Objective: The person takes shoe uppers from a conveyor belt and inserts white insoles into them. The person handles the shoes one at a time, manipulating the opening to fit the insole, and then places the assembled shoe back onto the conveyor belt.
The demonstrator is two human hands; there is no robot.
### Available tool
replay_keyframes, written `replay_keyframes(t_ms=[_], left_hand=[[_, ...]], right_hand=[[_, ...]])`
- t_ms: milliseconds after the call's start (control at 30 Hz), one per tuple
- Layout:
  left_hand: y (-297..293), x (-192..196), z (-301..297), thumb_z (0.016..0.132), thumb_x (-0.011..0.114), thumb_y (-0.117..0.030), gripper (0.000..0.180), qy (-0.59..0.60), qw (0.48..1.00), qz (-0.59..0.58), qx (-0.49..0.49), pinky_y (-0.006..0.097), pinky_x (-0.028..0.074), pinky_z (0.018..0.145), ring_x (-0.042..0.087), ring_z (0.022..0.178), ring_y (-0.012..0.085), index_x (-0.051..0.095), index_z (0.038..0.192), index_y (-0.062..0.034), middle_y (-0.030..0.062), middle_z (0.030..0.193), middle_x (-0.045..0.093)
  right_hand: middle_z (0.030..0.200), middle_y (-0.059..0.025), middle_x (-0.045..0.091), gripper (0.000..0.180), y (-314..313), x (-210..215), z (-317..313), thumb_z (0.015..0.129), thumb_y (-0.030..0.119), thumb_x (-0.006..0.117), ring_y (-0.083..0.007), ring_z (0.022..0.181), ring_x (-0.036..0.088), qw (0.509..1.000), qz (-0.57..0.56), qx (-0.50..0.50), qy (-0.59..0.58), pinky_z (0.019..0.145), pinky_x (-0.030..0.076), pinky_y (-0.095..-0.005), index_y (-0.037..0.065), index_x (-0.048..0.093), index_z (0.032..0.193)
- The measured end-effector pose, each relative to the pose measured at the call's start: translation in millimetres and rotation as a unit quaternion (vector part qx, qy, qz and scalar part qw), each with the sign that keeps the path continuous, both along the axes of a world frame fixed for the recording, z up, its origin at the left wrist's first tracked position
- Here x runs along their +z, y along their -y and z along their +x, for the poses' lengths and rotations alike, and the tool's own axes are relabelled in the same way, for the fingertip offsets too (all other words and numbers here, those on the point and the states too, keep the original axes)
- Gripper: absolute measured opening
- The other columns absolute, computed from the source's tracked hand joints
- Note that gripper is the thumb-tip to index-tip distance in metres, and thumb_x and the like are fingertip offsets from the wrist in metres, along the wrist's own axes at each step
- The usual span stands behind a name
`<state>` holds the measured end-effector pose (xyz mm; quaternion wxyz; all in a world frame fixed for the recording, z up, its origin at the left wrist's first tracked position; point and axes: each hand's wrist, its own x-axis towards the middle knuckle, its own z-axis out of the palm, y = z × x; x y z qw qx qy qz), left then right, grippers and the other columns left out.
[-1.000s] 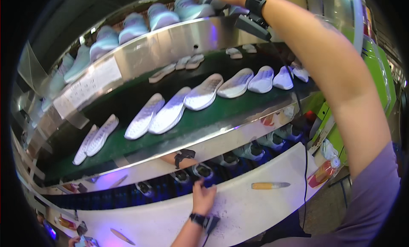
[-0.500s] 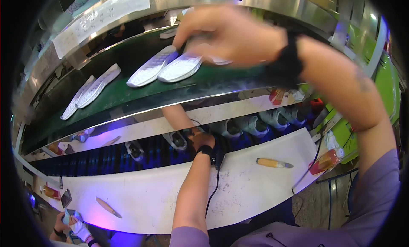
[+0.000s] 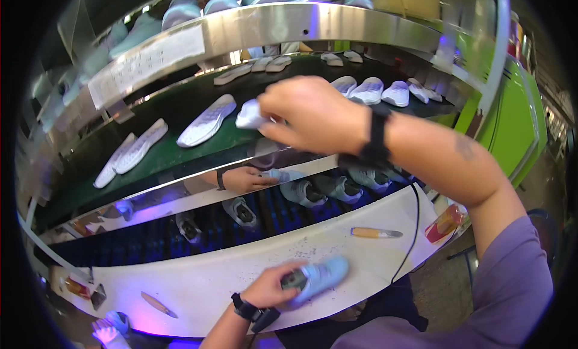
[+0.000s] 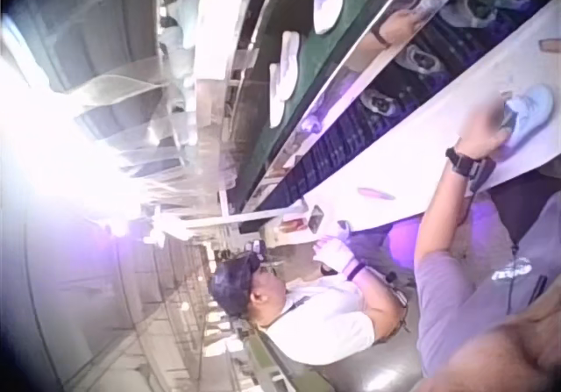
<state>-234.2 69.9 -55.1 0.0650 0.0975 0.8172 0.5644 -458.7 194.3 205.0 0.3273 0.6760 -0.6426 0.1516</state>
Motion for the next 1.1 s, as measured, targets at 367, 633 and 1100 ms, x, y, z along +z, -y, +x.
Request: replay_keyframes(t_ms=[367, 633, 1100], left_hand=[[-163.5, -19.6, 32.4, 0.079, 0.075, -0.032, 0.064, -0.187, 0.876, -0.431, 0.109, 0.062, 0.016, 0.117, 0.049, 0.128, 0.0365, 0.054, 0.134, -0.0067, 0.0156, 0.135, 0.057], [-125.4, -8.8, -59.8, 0.075, 0.08, -0.033, 0.04, -0.194, 0.864, -0.434, 0.167, 0.052, 0.038, 0.103, 0.06, 0.092, 0.0379, 0.067, 0.099, -0.0031, 0.0157, 0.088, 0.069], [-201.3, -23.2, -19.1, 0.087, 0.074, -0.043, 0.053, -0.189, 0.934, 0.077, 0.293, 0.042, 0.051, 0.092, 0.062, 0.098, 0.0245, 0.058, 0.113, 0.0005, 0.0126, 0.108, 0.064]], right_hand=[[0.102, -0.0126, 0.068, 0.017, -250.8, -195.3, 104.6, 0.091, 0.012, 0.067, -0.0139, 0.091, 0.064, 0.692, -0.205, 0.02, 0.692, 0.081, 0.051, -0.029, 0.001, 0.064, 0.103], [0.081, 0.0003, 0.058, 0.018, -310.6, -263.4, 106.6, 0.09, 0.011, 0.069, -0.0046, 0.077, 0.052, 0.633, -0.146, -0.009, 0.76, 0.069, 0.046, -0.0239, 0.002, 0.058, 0.1], [0.132, -0.0167, 0.055, 0.026, -260.3, -236.8, 106.8, 0.091, 0.025, 0.074, -0.0259, 0.119, 0.057, 0.621, -0.056, 0.159, 0.765, 0.1, 0.045, -0.0362, 0.0, 0.066, 0.091]])
